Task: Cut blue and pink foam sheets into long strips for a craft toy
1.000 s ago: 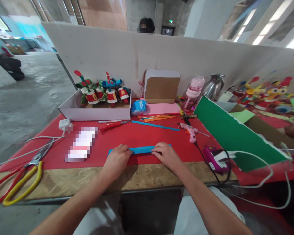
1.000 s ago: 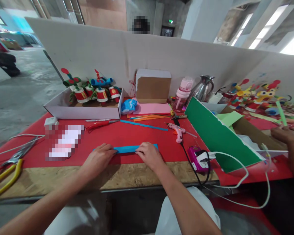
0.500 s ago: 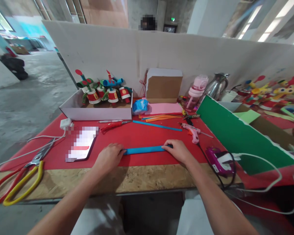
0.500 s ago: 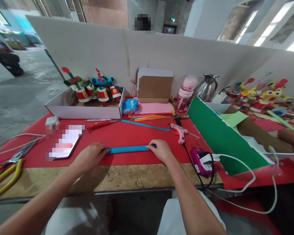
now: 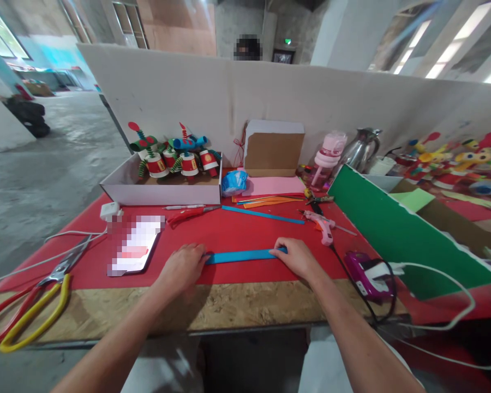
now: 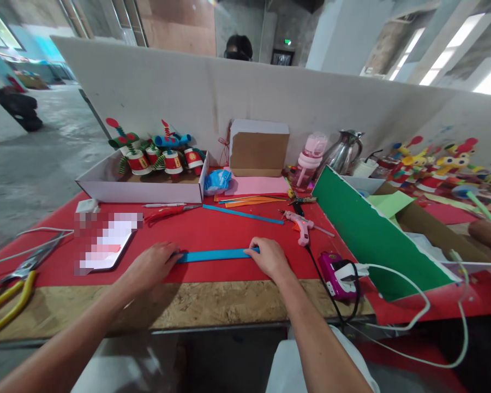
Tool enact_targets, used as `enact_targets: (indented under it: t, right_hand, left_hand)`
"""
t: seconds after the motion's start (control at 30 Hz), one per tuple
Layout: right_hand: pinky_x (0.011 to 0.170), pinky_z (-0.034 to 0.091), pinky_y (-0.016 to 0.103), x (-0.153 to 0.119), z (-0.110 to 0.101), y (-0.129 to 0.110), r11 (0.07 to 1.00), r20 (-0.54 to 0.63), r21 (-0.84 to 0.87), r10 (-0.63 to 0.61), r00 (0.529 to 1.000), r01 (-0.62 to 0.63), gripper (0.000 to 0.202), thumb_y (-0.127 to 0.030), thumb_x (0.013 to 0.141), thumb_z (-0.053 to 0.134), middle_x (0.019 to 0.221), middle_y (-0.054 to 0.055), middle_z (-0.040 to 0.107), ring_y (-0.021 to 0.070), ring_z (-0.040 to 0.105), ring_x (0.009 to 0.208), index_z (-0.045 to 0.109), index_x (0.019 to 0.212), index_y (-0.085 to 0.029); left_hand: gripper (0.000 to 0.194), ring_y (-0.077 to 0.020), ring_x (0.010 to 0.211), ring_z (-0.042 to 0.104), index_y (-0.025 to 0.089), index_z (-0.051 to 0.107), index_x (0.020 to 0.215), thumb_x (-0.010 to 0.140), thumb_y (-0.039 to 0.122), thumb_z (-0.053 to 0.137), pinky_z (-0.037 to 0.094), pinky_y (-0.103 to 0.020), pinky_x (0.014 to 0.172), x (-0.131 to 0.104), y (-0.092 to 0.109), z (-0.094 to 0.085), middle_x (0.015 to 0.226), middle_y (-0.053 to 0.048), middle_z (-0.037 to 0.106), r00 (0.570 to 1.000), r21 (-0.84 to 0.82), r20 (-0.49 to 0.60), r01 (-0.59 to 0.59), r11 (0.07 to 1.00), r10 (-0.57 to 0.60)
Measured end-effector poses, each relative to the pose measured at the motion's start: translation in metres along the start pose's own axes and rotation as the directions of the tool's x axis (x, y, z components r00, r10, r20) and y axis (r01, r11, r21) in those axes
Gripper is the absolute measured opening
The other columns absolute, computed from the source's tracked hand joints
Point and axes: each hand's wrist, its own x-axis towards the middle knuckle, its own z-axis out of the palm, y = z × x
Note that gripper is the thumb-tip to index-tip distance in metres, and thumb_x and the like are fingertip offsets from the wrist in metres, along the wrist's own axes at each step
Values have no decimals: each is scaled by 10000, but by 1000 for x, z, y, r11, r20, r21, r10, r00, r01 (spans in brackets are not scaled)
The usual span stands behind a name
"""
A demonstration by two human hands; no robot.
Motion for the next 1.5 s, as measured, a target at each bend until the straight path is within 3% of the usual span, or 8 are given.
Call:
enact_targets:
  t: [0.23,0.8,1.5]
  right_hand:
    - [647,389,256,-1,-9,5,998,51,51,-47,998,44,80,-242,821,646,768,12,715,175,624,729,664,749,-213]
    - [672,378,260,-2,-14,-2,997,69,-48,66,995,-63,85,-225,848,633,824,45,724,196,646,802,652,769,-203]
    - [671,385,263,2,-4,9,998,-9,-28,51,999,-51,98,-247,836,626,789,28,720,191,648,766,636,743,-218]
  left_hand:
    - [209,-214,870,654,178,601,868,947,214,411,458,-294,751,2,-11,4,906,-92,692,997,-56,28,-68,996,69]
    - [209,-226,897,656,168,614,924,947,205,410,458,-303,761,5,-7,0,939,-105,689,996,-23,86,-3,1000,5]
    - [236,-251,921,659,133,596,1013,970,174,367,460,-315,749,-2,10,-13,949,-134,678,995,42,80,61,997,-64]
